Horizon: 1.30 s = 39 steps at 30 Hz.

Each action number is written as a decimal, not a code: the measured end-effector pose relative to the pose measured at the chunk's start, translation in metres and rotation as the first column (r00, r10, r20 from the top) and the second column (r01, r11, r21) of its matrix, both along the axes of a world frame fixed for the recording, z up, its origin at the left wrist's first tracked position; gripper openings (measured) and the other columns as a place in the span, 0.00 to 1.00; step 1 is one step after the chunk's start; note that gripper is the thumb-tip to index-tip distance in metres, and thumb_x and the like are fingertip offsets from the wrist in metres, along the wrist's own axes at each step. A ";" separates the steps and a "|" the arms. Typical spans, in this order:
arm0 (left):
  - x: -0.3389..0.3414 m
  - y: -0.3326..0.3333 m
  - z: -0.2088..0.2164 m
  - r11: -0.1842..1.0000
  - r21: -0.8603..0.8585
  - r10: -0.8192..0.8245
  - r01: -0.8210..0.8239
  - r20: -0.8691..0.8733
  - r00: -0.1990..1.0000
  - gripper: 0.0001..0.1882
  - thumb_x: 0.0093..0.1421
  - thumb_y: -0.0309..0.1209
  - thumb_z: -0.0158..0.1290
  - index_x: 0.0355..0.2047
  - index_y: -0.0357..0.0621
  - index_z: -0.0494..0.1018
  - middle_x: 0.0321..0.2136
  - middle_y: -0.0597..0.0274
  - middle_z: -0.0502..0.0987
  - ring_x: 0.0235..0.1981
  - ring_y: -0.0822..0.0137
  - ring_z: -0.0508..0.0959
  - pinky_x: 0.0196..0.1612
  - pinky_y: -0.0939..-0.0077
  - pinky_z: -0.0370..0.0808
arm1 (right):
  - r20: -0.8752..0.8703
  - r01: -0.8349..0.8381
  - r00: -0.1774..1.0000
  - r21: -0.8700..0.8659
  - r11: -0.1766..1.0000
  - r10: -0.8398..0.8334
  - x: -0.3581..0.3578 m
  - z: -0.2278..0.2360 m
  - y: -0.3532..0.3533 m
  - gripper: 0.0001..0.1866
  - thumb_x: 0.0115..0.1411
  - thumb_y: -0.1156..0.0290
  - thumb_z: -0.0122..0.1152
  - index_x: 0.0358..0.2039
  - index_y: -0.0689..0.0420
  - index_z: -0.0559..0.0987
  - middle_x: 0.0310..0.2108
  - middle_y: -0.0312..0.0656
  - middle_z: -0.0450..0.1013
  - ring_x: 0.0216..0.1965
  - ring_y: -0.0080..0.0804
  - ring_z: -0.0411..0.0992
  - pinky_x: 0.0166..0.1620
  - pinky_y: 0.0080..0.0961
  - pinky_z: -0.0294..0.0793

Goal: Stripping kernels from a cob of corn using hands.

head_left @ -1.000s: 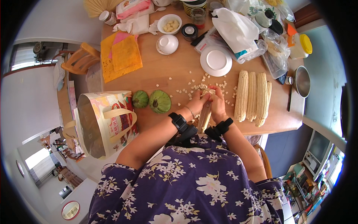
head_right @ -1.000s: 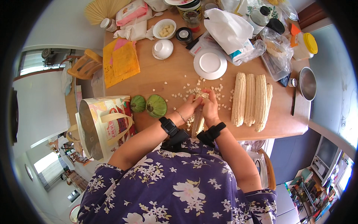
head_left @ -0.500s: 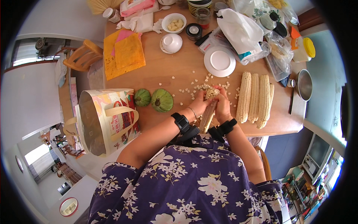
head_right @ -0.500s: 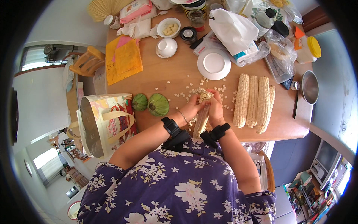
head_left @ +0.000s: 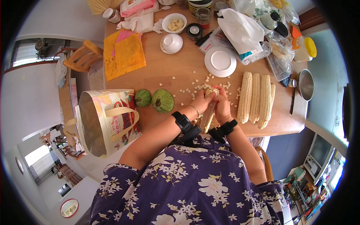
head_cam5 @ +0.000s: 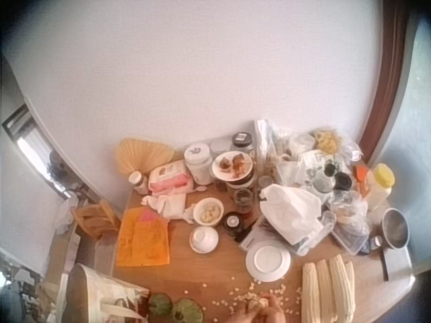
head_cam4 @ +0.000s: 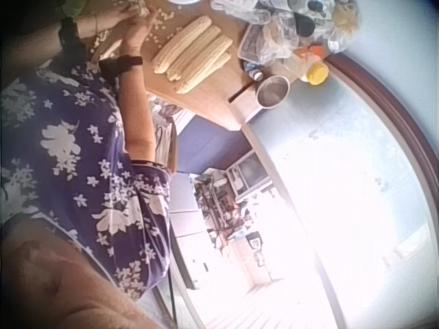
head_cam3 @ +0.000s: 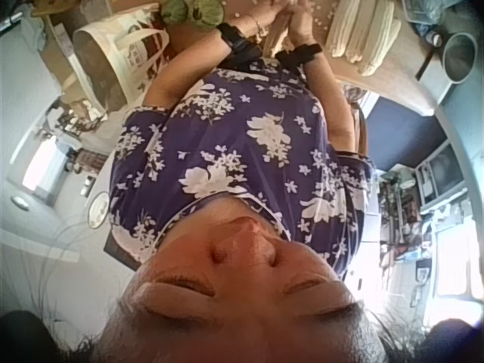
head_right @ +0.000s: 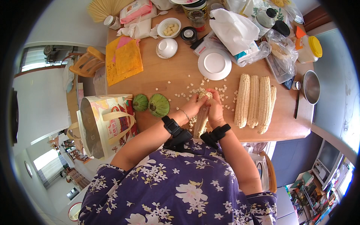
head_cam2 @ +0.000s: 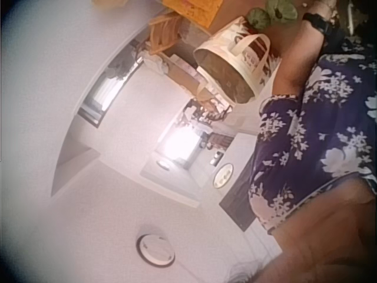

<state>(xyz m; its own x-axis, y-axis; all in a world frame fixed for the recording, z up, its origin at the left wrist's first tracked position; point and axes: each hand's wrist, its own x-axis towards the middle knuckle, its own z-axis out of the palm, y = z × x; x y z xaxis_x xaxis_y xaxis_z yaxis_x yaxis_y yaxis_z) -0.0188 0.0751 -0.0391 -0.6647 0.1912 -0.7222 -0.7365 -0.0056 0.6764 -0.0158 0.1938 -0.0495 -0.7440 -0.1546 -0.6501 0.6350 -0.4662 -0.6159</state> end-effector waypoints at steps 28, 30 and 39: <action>0.013 0.011 -0.006 0.996 -0.085 -0.033 0.009 -0.287 0.958 0.19 0.58 0.29 0.41 0.47 0.31 0.54 0.40 0.52 0.68 0.41 0.65 0.71 0.41 0.72 0.71 | -0.002 -0.060 0.998 0.238 0.970 0.062 -0.003 0.012 -0.004 0.16 0.52 0.76 0.41 0.42 0.55 0.69 0.26 0.35 0.66 0.26 0.21 0.61 0.29 0.18 0.63; 0.014 0.010 -0.002 0.997 0.043 0.078 -0.069 -0.273 0.959 0.20 0.58 0.30 0.41 0.48 0.34 0.55 0.40 0.55 0.68 0.40 0.67 0.71 0.42 0.74 0.70 | -0.005 -0.030 1.000 0.137 0.990 0.031 -0.001 0.001 0.000 0.16 0.52 0.76 0.42 0.42 0.54 0.69 0.29 0.37 0.67 0.28 0.22 0.62 0.31 0.19 0.64; -0.006 -0.008 0.006 0.993 0.109 -0.032 0.046 -0.127 0.991 0.25 0.62 0.48 0.41 0.46 0.36 0.63 0.40 0.61 0.70 0.40 0.72 0.70 0.42 0.77 0.69 | -0.024 0.015 1.000 0.089 0.996 -0.013 -0.003 -0.008 0.001 0.14 0.56 0.72 0.42 0.43 0.53 0.68 0.32 0.36 0.67 0.32 0.23 0.65 0.35 0.20 0.66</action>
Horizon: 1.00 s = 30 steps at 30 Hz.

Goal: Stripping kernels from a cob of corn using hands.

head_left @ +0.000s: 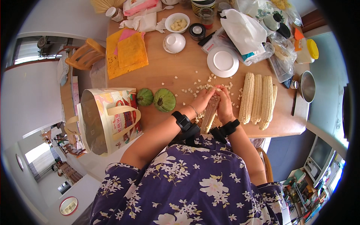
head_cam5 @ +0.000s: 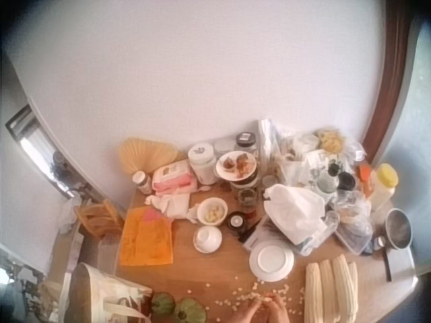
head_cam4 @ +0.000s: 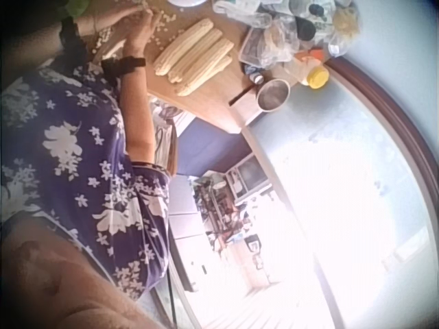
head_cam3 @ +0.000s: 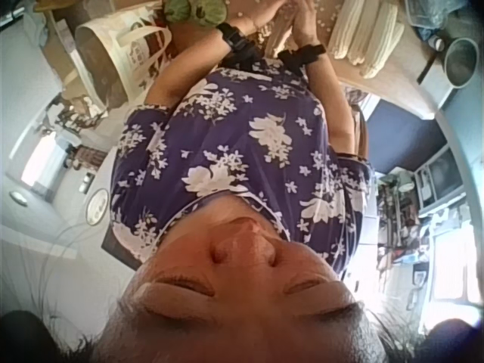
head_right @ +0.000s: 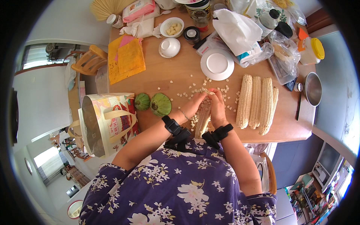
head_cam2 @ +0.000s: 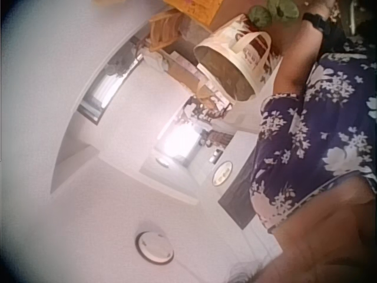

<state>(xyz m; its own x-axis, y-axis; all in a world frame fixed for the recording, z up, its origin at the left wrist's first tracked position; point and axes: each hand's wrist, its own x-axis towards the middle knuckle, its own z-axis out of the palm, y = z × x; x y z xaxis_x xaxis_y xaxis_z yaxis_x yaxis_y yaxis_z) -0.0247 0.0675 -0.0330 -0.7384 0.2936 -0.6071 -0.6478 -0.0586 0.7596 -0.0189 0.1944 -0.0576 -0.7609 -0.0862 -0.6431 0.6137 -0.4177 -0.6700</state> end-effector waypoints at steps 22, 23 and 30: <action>0.012 0.010 -0.007 0.996 -0.076 0.043 -0.044 -0.008 0.999 0.21 0.64 0.37 0.44 0.52 0.38 0.55 0.46 0.57 0.68 0.47 0.68 0.69 0.48 0.75 0.68 | -0.041 -0.007 0.999 -0.013 1.000 0.007 0.002 0.006 -0.002 0.15 0.59 0.69 0.40 0.46 0.54 0.68 0.33 0.36 0.67 0.32 0.23 0.63 0.37 0.18 0.64; 0.011 0.009 -0.004 0.996 -0.076 0.043 -0.043 -0.006 0.999 0.21 0.64 0.37 0.44 0.52 0.38 0.55 0.46 0.57 0.68 0.47 0.68 0.69 0.48 0.75 0.68 | -0.039 -0.007 0.999 -0.013 1.000 0.007 0.003 0.006 -0.001 0.15 0.59 0.69 0.40 0.46 0.54 0.68 0.33 0.36 0.67 0.32 0.23 0.63 0.37 0.18 0.64; 0.016 0.000 -0.016 0.998 0.056 0.011 -0.006 -0.081 0.997 0.22 0.64 0.36 0.44 0.53 0.40 0.54 0.47 0.59 0.66 0.49 0.70 0.68 0.50 0.75 0.66 | -0.064 0.016 0.998 -0.075 0.997 -0.021 -0.001 0.021 -0.005 0.12 0.58 0.68 0.43 0.42 0.53 0.70 0.33 0.35 0.67 0.34 0.22 0.64 0.37 0.18 0.66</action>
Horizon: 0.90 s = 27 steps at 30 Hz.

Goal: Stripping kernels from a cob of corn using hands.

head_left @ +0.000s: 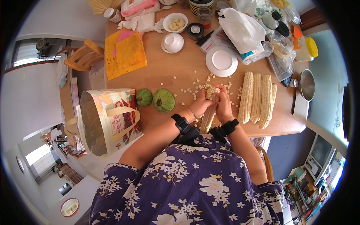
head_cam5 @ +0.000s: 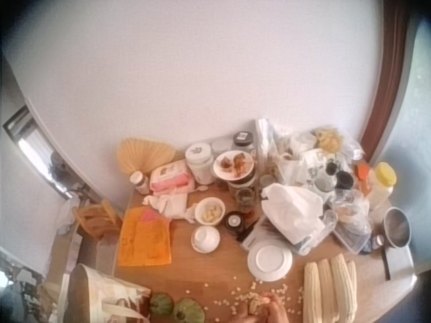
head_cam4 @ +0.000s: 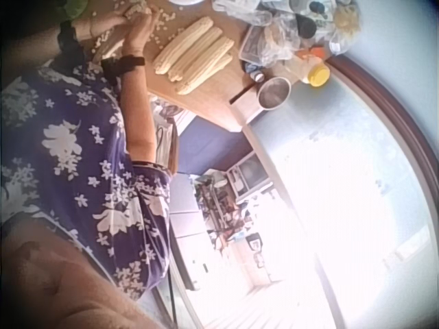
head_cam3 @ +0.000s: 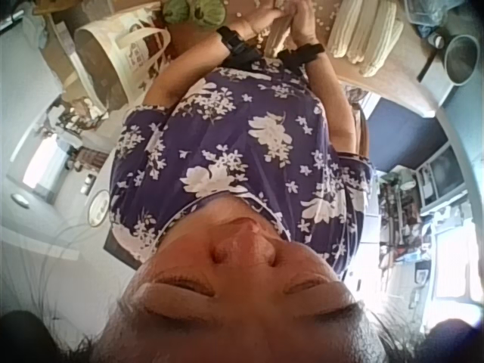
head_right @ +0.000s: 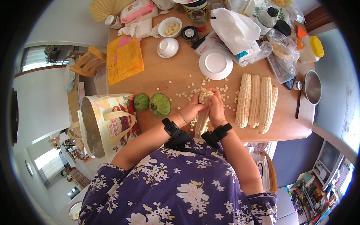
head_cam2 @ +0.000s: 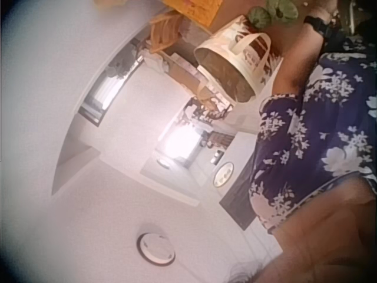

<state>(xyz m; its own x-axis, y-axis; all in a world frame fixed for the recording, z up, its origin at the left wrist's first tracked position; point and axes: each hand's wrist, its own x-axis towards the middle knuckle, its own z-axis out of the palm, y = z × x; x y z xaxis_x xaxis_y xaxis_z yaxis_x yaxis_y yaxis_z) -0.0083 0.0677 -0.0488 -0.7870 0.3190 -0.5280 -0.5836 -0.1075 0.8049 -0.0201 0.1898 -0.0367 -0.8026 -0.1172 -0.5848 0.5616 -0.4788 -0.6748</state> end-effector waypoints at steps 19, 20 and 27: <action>0.002 -0.003 0.003 0.998 -0.024 0.065 -0.064 0.068 0.996 0.23 0.58 0.35 0.54 0.49 0.40 0.59 0.44 0.60 0.69 0.45 0.70 0.69 0.48 0.76 0.67 | -0.024 -0.079 0.997 -0.082 0.993 0.077 0.005 -0.008 0.007 0.14 0.62 0.65 0.47 0.46 0.54 0.67 0.37 0.35 0.68 0.39 0.20 0.64 0.42 0.18 0.64; 0.001 -0.003 0.003 0.998 -0.025 0.064 -0.062 0.066 0.996 0.23 0.58 0.35 0.54 0.49 0.40 0.59 0.44 0.60 0.69 0.45 0.70 0.69 0.48 0.76 0.67 | -0.026 -0.077 0.997 -0.083 0.994 0.075 0.004 -0.008 0.006 0.14 0.62 0.65 0.47 0.46 0.54 0.67 0.37 0.35 0.68 0.39 0.20 0.64 0.42 0.18 0.64; 0.002 -0.006 -0.008 1.000 0.005 0.028 -0.028 0.022 0.999 0.23 0.58 0.34 0.54 0.48 0.39 0.59 0.43 0.59 0.69 0.45 0.70 0.70 0.48 0.75 0.68 | -0.010 -0.089 0.996 0.137 0.987 0.091 0.003 -0.004 0.000 0.14 0.61 0.66 0.50 0.46 0.54 0.67 0.38 0.35 0.68 0.39 0.22 0.65 0.43 0.21 0.66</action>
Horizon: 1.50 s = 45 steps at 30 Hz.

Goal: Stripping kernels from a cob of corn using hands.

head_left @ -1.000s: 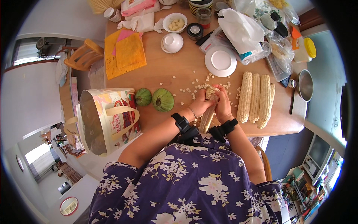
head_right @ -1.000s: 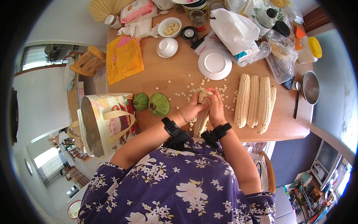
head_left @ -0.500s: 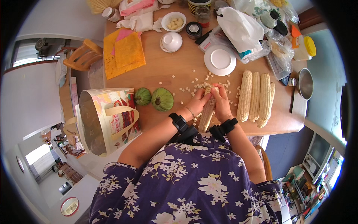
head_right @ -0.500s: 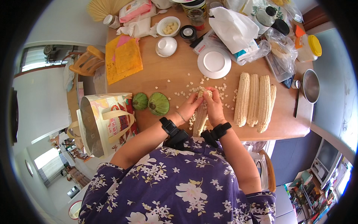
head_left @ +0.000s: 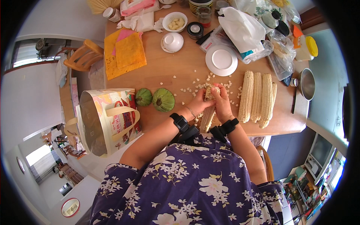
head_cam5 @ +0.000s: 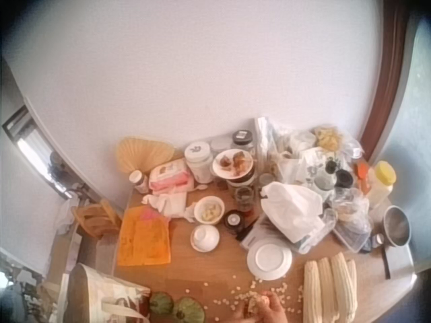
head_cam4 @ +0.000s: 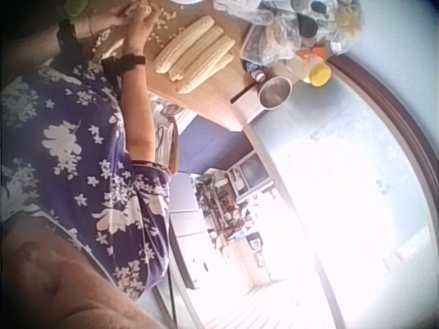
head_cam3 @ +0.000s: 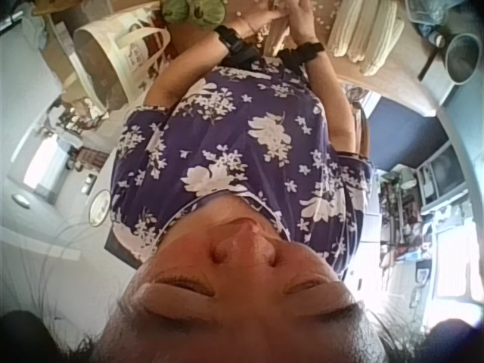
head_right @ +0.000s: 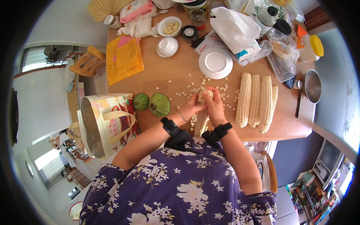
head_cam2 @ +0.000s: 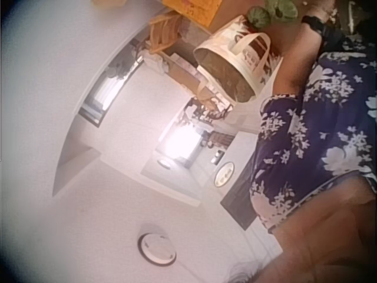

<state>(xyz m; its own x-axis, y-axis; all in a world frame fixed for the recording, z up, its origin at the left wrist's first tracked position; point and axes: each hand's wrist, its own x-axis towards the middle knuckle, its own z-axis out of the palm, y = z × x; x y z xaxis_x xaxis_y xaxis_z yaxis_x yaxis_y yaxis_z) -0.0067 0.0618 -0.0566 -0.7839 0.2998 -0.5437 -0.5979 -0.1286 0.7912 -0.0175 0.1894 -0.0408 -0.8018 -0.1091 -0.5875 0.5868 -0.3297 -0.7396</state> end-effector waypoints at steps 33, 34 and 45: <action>-0.008 0.010 -0.012 0.887 -0.454 -0.167 0.080 -0.156 0.974 0.29 0.54 0.48 0.56 0.46 0.38 0.63 0.40 0.55 0.73 0.39 0.68 0.73 0.42 0.74 0.71 | 0.123 0.183 0.978 -0.096 0.978 -0.170 0.002 0.003 0.017 0.08 0.58 0.70 0.56 0.39 0.53 0.75 0.31 0.28 0.69 0.29 0.14 0.64 0.31 0.12 0.62; -0.009 0.010 -0.008 0.882 -0.463 -0.188 0.089 -0.172 0.967 0.28 0.54 0.46 0.57 0.46 0.38 0.63 0.39 0.55 0.73 0.38 0.68 0.73 0.41 0.74 0.71 | 0.128 0.176 0.979 -0.118 0.977 -0.161 0.002 0.005 0.018 0.08 0.58 0.69 0.56 0.38 0.53 0.75 0.30 0.28 0.69 0.29 0.14 0.65 0.31 0.12 0.62; -0.014 0.011 0.006 0.923 -0.361 -0.212 0.130 -0.198 0.957 0.23 0.58 0.41 0.54 0.48 0.41 0.65 0.40 0.55 0.74 0.41 0.66 0.74 0.44 0.74 0.70 | 0.095 0.159 0.986 -0.276 0.948 -0.138 -0.002 -0.003 0.034 0.18 0.62 0.67 0.51 0.51 0.60 0.69 0.38 0.34 0.69 0.40 0.20 0.67 0.42 0.18 0.66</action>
